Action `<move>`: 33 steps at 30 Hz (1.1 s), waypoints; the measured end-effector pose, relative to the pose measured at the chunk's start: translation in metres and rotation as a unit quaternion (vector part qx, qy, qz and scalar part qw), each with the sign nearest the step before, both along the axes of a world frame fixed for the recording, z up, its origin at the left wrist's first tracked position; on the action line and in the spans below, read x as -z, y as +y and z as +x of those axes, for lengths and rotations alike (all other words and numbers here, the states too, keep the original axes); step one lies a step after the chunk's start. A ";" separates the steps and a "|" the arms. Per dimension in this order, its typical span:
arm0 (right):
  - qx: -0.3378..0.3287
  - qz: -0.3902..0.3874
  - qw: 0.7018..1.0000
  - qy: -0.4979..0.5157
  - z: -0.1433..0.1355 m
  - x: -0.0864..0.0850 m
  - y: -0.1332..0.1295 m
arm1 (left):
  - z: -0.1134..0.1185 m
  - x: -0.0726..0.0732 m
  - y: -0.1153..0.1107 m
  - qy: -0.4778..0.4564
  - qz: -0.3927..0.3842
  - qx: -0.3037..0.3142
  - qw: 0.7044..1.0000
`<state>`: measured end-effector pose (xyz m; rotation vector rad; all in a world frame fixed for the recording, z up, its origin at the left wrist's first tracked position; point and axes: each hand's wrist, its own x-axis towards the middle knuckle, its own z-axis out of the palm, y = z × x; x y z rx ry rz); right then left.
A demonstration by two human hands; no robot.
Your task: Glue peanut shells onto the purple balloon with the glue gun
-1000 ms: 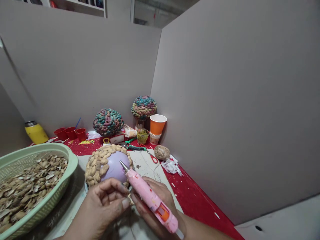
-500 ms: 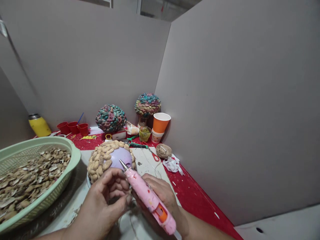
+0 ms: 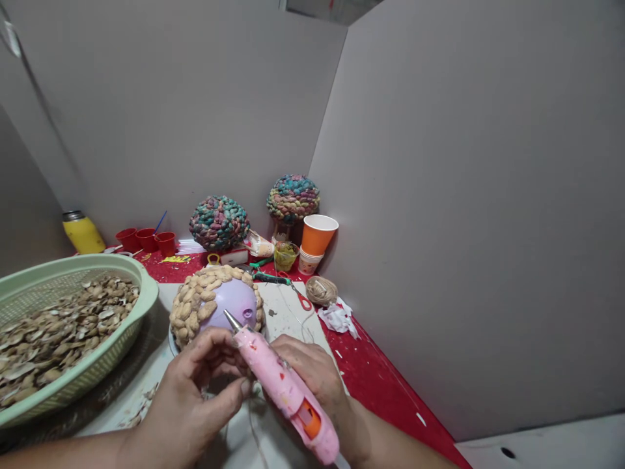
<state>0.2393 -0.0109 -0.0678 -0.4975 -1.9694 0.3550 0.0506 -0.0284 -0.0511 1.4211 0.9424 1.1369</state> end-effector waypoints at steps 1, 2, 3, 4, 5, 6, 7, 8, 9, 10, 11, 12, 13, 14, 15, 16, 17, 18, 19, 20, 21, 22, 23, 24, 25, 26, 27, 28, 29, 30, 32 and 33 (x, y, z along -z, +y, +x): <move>-0.005 0.006 1.000 0.004 0.000 0.000 0.000 | 0.000 0.002 -0.001 -0.002 0.000 0.000 1.000; -0.007 0.011 1.000 0.012 -0.001 0.000 0.000 | 0.000 0.003 -0.002 -0.010 -0.004 -0.002 1.000; -0.007 0.010 1.000 0.019 -0.002 0.000 0.001 | 0.000 0.005 -0.004 -0.023 -0.009 -0.007 1.000; -0.007 0.002 1.000 0.024 -0.003 -0.001 0.000 | 0.000 0.006 -0.005 -0.038 -0.016 -0.011 0.999; -0.005 -0.014 1.000 0.026 -0.004 -0.002 -0.001 | 0.000 0.006 -0.006 -0.054 -0.025 -0.014 0.998; -0.002 -0.037 0.999 0.027 -0.004 -0.003 -0.002 | 0.000 0.007 -0.007 -0.073 -0.034 -0.014 0.997; 0.000 -0.068 0.997 0.029 -0.005 -0.005 -0.004 | 0.001 0.007 -0.008 -0.092 -0.043 -0.009 0.995; 0.001 -0.111 0.993 0.028 -0.006 -0.006 -0.006 | 0.001 0.006 -0.008 -0.112 -0.050 0.001 0.992; -0.002 -0.166 0.986 0.031 -0.007 -0.008 -0.009 | 0.001 0.006 -0.008 -0.132 -0.055 0.013 0.990; -0.009 -0.232 0.972 0.040 -0.007 -0.010 -0.011 | 0.001 0.005 -0.008 -0.150 -0.059 0.025 0.987; -0.023 -0.304 0.951 0.054 -0.008 -0.011 -0.013 | 0.001 0.005 -0.008 -0.164 -0.062 0.037 0.984; -0.042 -0.372 0.924 0.072 -0.008 -0.012 -0.015 | 0.001 0.003 -0.008 -0.174 -0.067 0.048 0.981; -0.062 -0.431 0.896 0.089 -0.008 -0.012 -0.016 | 0.001 0.002 -0.008 -0.181 -0.071 0.056 0.979; -0.079 -0.477 0.869 0.107 -0.009 -0.011 -0.016 | 0.001 0.001 -0.007 -0.186 -0.077 0.065 0.977; -0.093 -0.512 0.845 0.124 -0.009 -0.010 -0.016 | 0.001 0.000 -0.007 -0.190 -0.083 0.073 0.976; -0.107 -0.537 0.826 0.135 -0.010 -0.009 -0.016 | 0.001 -0.001 -0.007 -0.194 -0.088 0.081 0.974; -0.119 -0.554 0.811 0.148 -0.011 -0.008 -0.015 | 0.001 -0.002 -0.007 -0.199 -0.090 0.090 0.972; -0.133 -0.566 0.798 0.160 -0.012 -0.007 -0.014 | 0.001 -0.002 -0.007 -0.203 -0.090 0.099 0.970; -0.147 -0.574 0.787 0.171 -0.013 -0.006 -0.014 | 0.001 -0.002 -0.007 -0.205 -0.090 0.107 0.969; -0.160 -0.580 0.778 0.181 -0.014 -0.005 -0.013 | 0.000 -0.002 -0.008 -0.205 -0.089 0.113 0.968; -0.169 -0.587 0.769 0.188 -0.015 -0.003 -0.013 | 0.000 -0.002 -0.008 -0.203 -0.089 0.117 0.968; -0.172 -0.593 0.762 0.196 -0.015 -0.002 -0.012 | 0.000 -0.002 -0.008 -0.202 -0.089 0.119 0.968; -0.172 -0.598 0.757 0.201 -0.016 0.000 -0.012 | 0.000 -0.003 -0.008 -0.203 -0.088 0.119 0.968; -0.170 -0.601 0.754 0.204 -0.016 0.002 -0.012 | -0.001 -0.004 -0.008 -0.207 -0.086 0.114 0.968; -0.166 -0.601 0.754 0.208 -0.015 0.003 -0.012 | -0.001 -0.006 -0.008 -0.212 -0.083 0.107 0.968; -0.163 -0.598 0.756 0.211 -0.015 0.005 -0.012 | -0.001 -0.008 -0.007 -0.216 -0.080 0.097 0.968; -0.160 -0.593 0.761 0.212 -0.014 0.006 -0.012 | -0.001 -0.011 -0.006 -0.218 -0.077 0.086 0.969; -0.158 -0.583 0.768 0.213 -0.012 0.006 -0.012 | -0.002 -0.013 -0.004 -0.217 -0.076 0.074 0.970; -0.157 -0.571 0.776 0.215 -0.011 0.006 -0.011 | -0.003 -0.014 -0.003 -0.212 -0.077 0.065 0.972; -0.158 -0.557 0.786 0.217 -0.010 0.005 -0.011 | -0.004 -0.015 -0.002 -0.206 -0.077 0.058 0.974; -0.160 -0.530 0.804 0.216 -0.008 0.002 -0.011 | -0.006 -0.016 0.001 -0.192 -0.079 0.052 0.977; -0.159 -0.522 0.810 0.213 -0.008 0.000 -0.012 | -0.007 -0.015 0.002 -0.186 -0.083 0.055 0.977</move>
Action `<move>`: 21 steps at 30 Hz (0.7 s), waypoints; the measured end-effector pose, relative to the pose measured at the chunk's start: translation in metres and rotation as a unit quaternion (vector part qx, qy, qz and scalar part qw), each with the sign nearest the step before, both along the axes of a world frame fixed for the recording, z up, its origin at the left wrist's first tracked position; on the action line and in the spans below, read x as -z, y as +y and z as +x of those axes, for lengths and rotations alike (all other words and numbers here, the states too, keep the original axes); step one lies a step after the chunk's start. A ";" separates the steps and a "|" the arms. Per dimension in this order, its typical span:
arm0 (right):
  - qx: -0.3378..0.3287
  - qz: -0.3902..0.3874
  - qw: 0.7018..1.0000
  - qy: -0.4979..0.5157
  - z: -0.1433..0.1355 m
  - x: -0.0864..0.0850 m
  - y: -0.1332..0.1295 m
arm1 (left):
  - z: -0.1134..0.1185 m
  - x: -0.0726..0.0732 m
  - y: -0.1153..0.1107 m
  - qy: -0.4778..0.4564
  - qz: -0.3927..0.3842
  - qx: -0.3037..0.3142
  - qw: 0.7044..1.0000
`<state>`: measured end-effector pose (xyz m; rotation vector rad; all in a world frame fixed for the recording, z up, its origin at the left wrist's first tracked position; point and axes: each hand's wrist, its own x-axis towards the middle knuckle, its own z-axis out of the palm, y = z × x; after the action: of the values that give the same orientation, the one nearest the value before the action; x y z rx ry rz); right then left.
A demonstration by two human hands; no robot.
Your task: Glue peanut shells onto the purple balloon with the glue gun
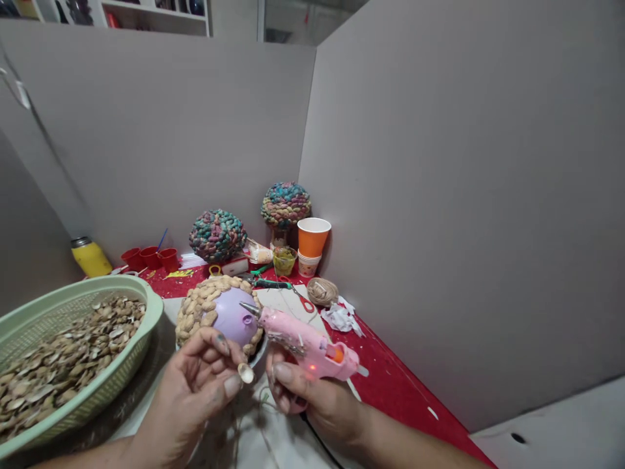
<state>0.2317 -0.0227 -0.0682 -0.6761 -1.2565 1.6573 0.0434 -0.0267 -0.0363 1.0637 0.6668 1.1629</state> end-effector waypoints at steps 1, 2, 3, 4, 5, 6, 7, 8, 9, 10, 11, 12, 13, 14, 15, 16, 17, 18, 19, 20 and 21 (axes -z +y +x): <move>0.003 0.007 1.000 -0.004 0.000 -0.002 0.000 | 0.000 0.001 0.001 0.002 -0.007 0.007 1.000; 0.005 0.013 1.000 -0.011 0.000 -0.004 -0.001 | 0.000 0.002 0.001 0.001 -0.016 0.015 1.000; 0.011 0.020 1.000 -0.018 -0.001 -0.005 -0.002 | 0.001 0.003 0.001 -0.002 -0.026 0.026 0.999; 0.015 0.028 0.999 -0.025 -0.001 -0.006 -0.002 | 0.002 0.003 0.001 -0.007 -0.036 0.037 0.999; 0.018 0.035 0.999 -0.028 -0.002 -0.006 -0.003 | 0.003 0.004 0.001 -0.012 -0.044 0.047 0.998; 0.019 0.041 0.999 -0.027 -0.002 -0.005 -0.003 | 0.004 0.004 0.000 -0.015 -0.050 0.054 0.997; 0.021 0.048 0.998 -0.021 -0.002 -0.004 -0.003 | 0.005 0.004 0.000 -0.016 -0.052 0.059 0.997; 0.020 0.055 0.998 -0.016 -0.001 -0.004 -0.002 | 0.006 0.004 0.000 -0.016 -0.053 0.063 0.996; 0.021 0.066 0.998 -0.014 0.000 -0.003 -0.002 | 0.007 0.004 -0.001 -0.016 -0.056 0.064 0.996; 0.024 0.081 0.996 -0.018 0.001 -0.003 -0.001 | 0.007 0.004 -0.001 -0.015 -0.061 0.066 0.996; 0.030 0.098 0.994 -0.025 0.003 -0.004 0.000 | 0.007 0.003 -0.002 -0.013 -0.068 0.067 0.995; 0.036 0.115 0.992 -0.036 0.004 -0.005 0.000 | 0.007 0.002 -0.002 -0.011 -0.076 0.070 0.995; 0.045 0.127 0.990 -0.045 0.004 -0.007 0.000 | 0.006 0.001 -0.003 -0.010 -0.084 0.073 0.994; 0.053 0.135 0.988 -0.052 0.004 -0.009 0.000 | 0.006 -0.001 -0.004 -0.009 -0.092 0.078 0.993; 0.060 0.140 0.987 -0.058 0.004 -0.012 0.000 | 0.006 -0.002 -0.004 -0.007 -0.097 0.083 0.992; 0.067 0.146 0.985 -0.065 0.004 -0.014 -0.001 | 0.006 -0.004 -0.005 -0.006 -0.101 0.089 0.991; 0.071 0.155 0.983 -0.075 0.003 -0.016 -0.002 | 0.007 -0.005 -0.005 -0.004 -0.104 0.092 0.990; 0.078 0.169 0.979 -0.089 0.002 -0.018 -0.002 | 0.007 -0.006 -0.005 -0.002 -0.106 0.095 0.990; 0.086 0.189 0.972 -0.108 0.001 -0.019 -0.002 | 0.007 -0.007 -0.005 0.002 -0.108 0.096 0.989; 0.099 0.212 0.963 -0.131 0.001 -0.018 -0.002 | 0.008 -0.007 -0.005 0.005 -0.110 0.098 0.989; 0.114 0.239 0.952 -0.155 0.001 -0.017 -0.002 | 0.009 -0.008 -0.005 0.008 -0.112 0.099 0.989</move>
<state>0.2323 -0.0246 -0.0507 -0.7593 -1.6587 1.0252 0.0520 -0.0315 -0.0284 0.9265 0.6708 0.8882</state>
